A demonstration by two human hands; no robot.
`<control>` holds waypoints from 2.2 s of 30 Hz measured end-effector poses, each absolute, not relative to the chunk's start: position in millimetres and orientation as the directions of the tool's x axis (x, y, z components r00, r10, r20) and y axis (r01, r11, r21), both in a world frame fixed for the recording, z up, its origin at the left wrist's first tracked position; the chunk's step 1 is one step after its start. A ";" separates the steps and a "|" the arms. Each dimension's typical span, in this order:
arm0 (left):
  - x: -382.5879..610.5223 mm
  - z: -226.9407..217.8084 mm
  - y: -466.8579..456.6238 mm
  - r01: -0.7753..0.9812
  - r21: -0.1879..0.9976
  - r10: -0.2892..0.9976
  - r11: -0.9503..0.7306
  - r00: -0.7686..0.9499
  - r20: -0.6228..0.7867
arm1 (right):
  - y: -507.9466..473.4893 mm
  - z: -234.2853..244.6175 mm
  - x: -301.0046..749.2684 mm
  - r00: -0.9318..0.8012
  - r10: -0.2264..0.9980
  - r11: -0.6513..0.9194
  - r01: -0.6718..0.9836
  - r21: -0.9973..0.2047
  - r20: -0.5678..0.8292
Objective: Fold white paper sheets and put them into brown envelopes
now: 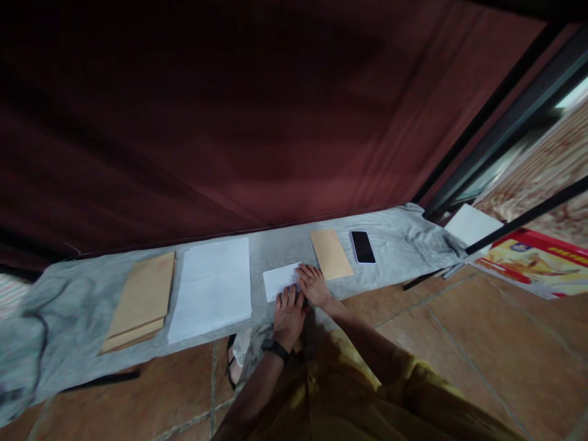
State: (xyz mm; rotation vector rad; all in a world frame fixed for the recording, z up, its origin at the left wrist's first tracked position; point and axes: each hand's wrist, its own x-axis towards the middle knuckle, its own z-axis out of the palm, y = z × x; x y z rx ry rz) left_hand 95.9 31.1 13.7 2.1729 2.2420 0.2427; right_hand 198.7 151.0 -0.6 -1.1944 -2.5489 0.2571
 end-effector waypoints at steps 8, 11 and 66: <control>98.5 24.8 37.1 0.990 0.136 0.997 0.048 -0.057 0.058 | 156.8 -4.8 193.0 -0.576 0.787 0.616 0.723 -0.312 0.221; 99.4 23.0 35.6 0.988 0.144 0.996 0.048 -0.057 0.061 | 156.5 -6.0 194.5 -0.585 0.781 0.625 0.723 -0.295 0.221; 87.1 14.1 25.1 0.991 0.117 0.998 -0.061 0.060 0.013 | 144.5 -5.6 226.5 -0.689 0.697 0.710 0.624 -0.327 0.198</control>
